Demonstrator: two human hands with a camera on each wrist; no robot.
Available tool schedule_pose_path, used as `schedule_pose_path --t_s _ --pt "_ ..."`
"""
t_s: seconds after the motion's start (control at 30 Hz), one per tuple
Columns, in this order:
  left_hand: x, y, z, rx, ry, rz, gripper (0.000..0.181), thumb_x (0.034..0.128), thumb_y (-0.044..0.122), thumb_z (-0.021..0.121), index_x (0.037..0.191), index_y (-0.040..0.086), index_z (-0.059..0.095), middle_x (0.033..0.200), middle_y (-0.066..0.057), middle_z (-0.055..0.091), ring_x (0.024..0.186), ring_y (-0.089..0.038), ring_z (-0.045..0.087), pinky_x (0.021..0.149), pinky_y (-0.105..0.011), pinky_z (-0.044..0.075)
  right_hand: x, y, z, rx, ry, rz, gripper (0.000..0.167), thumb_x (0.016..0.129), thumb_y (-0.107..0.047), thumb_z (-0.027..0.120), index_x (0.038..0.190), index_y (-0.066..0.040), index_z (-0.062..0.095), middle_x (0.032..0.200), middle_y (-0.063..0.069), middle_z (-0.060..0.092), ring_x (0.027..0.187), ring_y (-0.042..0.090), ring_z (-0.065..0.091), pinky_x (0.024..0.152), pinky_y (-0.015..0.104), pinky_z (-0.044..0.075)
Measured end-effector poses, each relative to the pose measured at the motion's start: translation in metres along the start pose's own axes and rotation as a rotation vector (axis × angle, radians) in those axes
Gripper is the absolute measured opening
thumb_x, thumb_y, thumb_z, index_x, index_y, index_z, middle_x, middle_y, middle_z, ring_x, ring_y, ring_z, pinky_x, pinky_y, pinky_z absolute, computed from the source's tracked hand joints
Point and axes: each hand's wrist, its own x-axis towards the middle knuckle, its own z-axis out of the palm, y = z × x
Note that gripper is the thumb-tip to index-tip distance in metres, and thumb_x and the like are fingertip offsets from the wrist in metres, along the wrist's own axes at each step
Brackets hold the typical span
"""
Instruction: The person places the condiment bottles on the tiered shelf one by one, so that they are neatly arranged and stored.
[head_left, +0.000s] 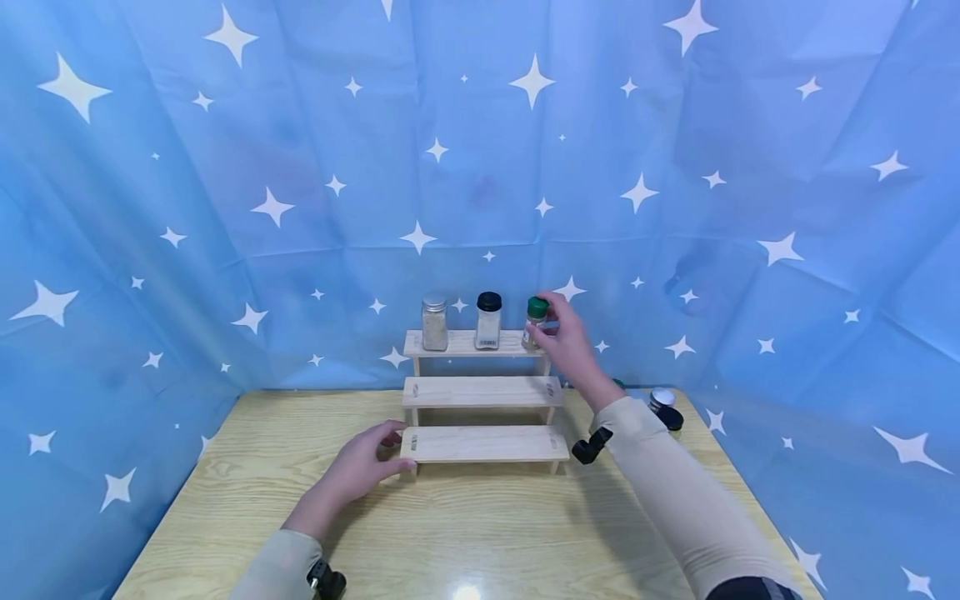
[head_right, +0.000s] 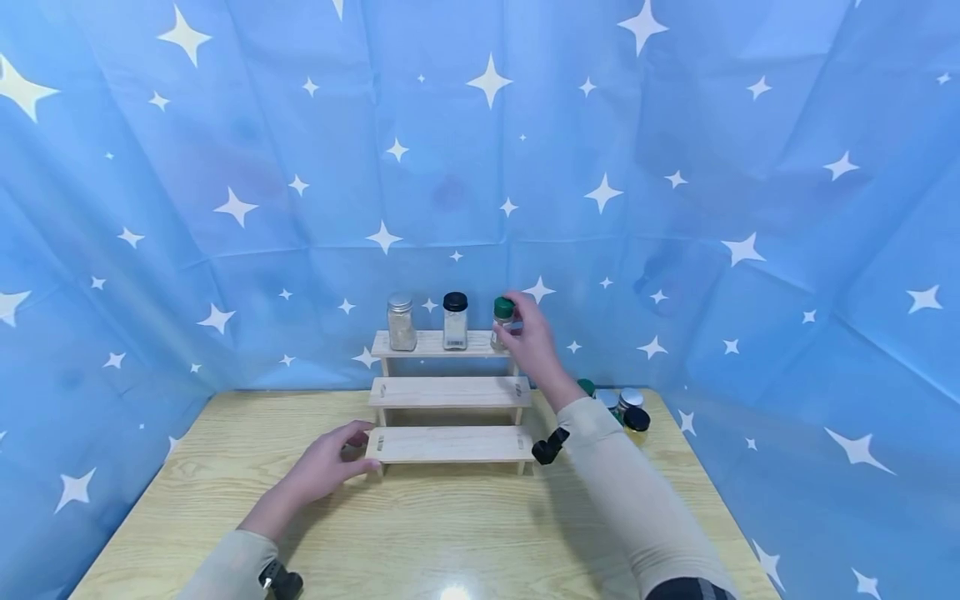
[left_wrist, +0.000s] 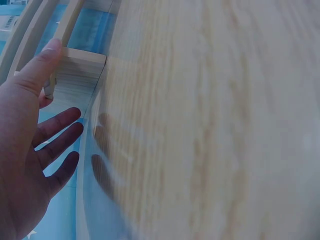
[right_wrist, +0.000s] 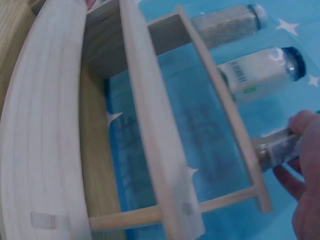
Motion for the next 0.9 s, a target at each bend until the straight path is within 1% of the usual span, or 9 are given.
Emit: schedule_pose_path --t_s 0.13,0.3,0.5,0.6,0.67,0.77,0.83,0.9 --pt "0.000 0.000 0.000 0.000 0.002 -0.004 0.077 0.0913 0.053 0.090 0.155 0.018 0.063 0.126 0.000 0.074 0.117 -0.023 0.070 0.104 -0.053 0.058 -0.002 0.002 0.004 0.004 0.000 -0.021 0.058 0.105 -0.003 0.077 0.157 -0.006 0.052 0.132 0.018 0.062 0.114 0.034 0.067 0.093 0.052 0.064" --pt "0.000 -0.001 0.000 0.001 0.003 -0.004 0.077 0.0911 0.054 0.090 0.154 0.019 0.063 0.126 0.000 0.074 0.115 -0.021 0.070 0.103 -0.052 0.058 -0.006 0.004 0.009 0.031 0.012 -0.009 0.063 0.105 -0.002 0.076 0.161 -0.010 0.049 0.134 0.016 0.061 0.115 0.034 0.065 0.097 0.056 0.062" --pt "0.001 -0.002 0.001 -0.005 0.005 0.001 0.077 0.0910 0.053 0.090 0.154 0.019 0.063 0.124 0.001 0.074 0.116 -0.020 0.070 0.105 -0.051 0.057 -0.010 0.006 0.012 0.009 0.042 0.042 0.076 0.105 -0.009 0.078 0.169 -0.020 0.039 0.130 0.016 0.063 0.115 0.035 0.069 0.099 0.054 0.062" --pt "0.002 -0.002 0.002 -0.006 0.005 0.002 0.077 0.0911 0.052 0.090 0.155 0.018 0.063 0.124 0.002 0.074 0.117 -0.020 0.069 0.105 -0.051 0.057 -0.012 0.006 0.013 0.026 0.050 0.073 0.082 0.104 -0.011 0.080 0.172 -0.023 0.035 0.129 0.017 0.063 0.115 0.036 0.071 0.101 0.055 0.061" --pt "0.002 -0.002 0.002 -0.007 0.004 0.004 0.077 0.0912 0.052 0.090 0.155 0.018 0.063 0.124 0.002 0.074 0.117 -0.021 0.069 0.105 -0.052 0.057 -0.015 0.006 0.013 0.062 0.058 0.095 0.087 0.103 -0.011 0.081 0.174 -0.023 0.031 0.131 0.016 0.062 0.118 0.036 0.069 0.105 0.055 0.059" --pt "0.002 -0.003 0.002 -0.007 0.002 0.009 0.077 0.0912 0.052 0.090 0.154 0.017 0.063 0.124 0.001 0.074 0.117 -0.021 0.069 0.104 -0.053 0.057 -0.023 0.007 0.012 0.116 0.074 0.125 0.093 0.101 -0.009 0.083 0.175 -0.019 0.026 0.134 0.017 0.059 0.123 0.036 0.065 0.111 0.056 0.055" --pt "0.002 -0.003 0.001 -0.008 0.000 0.007 0.078 0.0911 0.053 0.090 0.155 0.017 0.063 0.124 0.002 0.074 0.116 -0.021 0.069 0.104 -0.052 0.057 -0.032 0.007 0.010 0.145 0.088 0.142 0.092 0.102 -0.008 0.083 0.174 -0.016 0.026 0.135 0.018 0.057 0.125 0.037 0.062 0.114 0.058 0.051" --pt "0.002 -0.003 0.001 -0.009 -0.002 0.003 0.078 0.0910 0.053 0.090 0.154 0.018 0.063 0.123 0.003 0.074 0.116 -0.020 0.069 0.104 -0.052 0.057 -0.043 0.006 0.005 0.143 0.099 0.152 0.088 0.103 -0.009 0.081 0.173 -0.014 0.027 0.136 0.021 0.056 0.126 0.039 0.060 0.115 0.060 0.049"
